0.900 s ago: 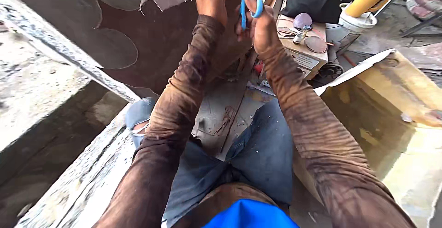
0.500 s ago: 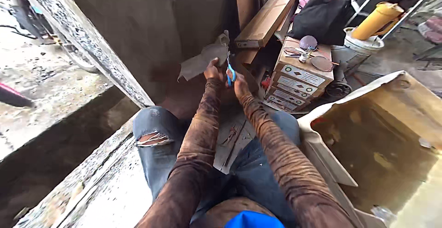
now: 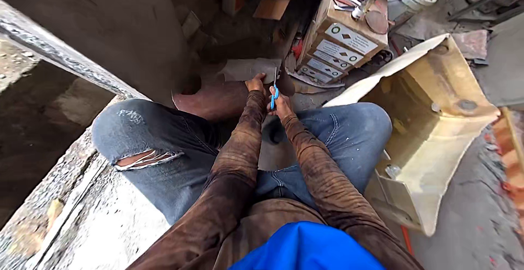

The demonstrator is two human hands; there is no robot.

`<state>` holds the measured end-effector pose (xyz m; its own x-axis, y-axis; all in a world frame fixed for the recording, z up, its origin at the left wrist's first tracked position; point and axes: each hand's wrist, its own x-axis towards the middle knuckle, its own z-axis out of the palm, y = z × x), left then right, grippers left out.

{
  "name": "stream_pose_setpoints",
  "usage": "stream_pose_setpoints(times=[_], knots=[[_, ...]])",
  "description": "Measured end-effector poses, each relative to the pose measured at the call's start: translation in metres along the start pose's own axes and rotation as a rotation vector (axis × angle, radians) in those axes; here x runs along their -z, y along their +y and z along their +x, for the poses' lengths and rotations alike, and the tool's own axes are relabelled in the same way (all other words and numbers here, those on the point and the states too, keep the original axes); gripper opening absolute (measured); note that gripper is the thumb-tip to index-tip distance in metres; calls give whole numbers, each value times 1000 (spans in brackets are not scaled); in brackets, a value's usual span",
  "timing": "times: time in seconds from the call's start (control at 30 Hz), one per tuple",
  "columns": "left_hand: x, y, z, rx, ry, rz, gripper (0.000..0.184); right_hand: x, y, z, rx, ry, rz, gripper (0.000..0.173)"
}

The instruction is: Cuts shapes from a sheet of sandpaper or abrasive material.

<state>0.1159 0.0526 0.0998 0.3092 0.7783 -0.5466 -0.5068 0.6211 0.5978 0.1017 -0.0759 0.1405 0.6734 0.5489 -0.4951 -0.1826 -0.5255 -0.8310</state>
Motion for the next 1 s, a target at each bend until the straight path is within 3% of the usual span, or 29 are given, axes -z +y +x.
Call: stream_pose_setpoints(times=[0.17, 0.3, 0.4, 0.67, 0.83, 1.0], knots=[[-9, -1, 13, -54, -65, -43, 67, -17, 37, 8, 243, 132, -74, 59], [-19, -4, 10, 5, -32, -86, 57, -25, 44, 27, 351, 182, 38, 65], [-25, -18, 1, 5, -30, -69, 55, -20, 45, 45, 410, 260, 203, 58], [-34, -33, -36, -64, -19, -6, 65, -4, 36, 47, 403, 443, 165, 52], [-36, -39, -37, -74, -16, -156, 67, 1, 32, 39, 344, 388, 235, 53], [-39, -36, -23, -137, 4, -185, 73, 12, 25, 38, 373, 331, 123, 49]])
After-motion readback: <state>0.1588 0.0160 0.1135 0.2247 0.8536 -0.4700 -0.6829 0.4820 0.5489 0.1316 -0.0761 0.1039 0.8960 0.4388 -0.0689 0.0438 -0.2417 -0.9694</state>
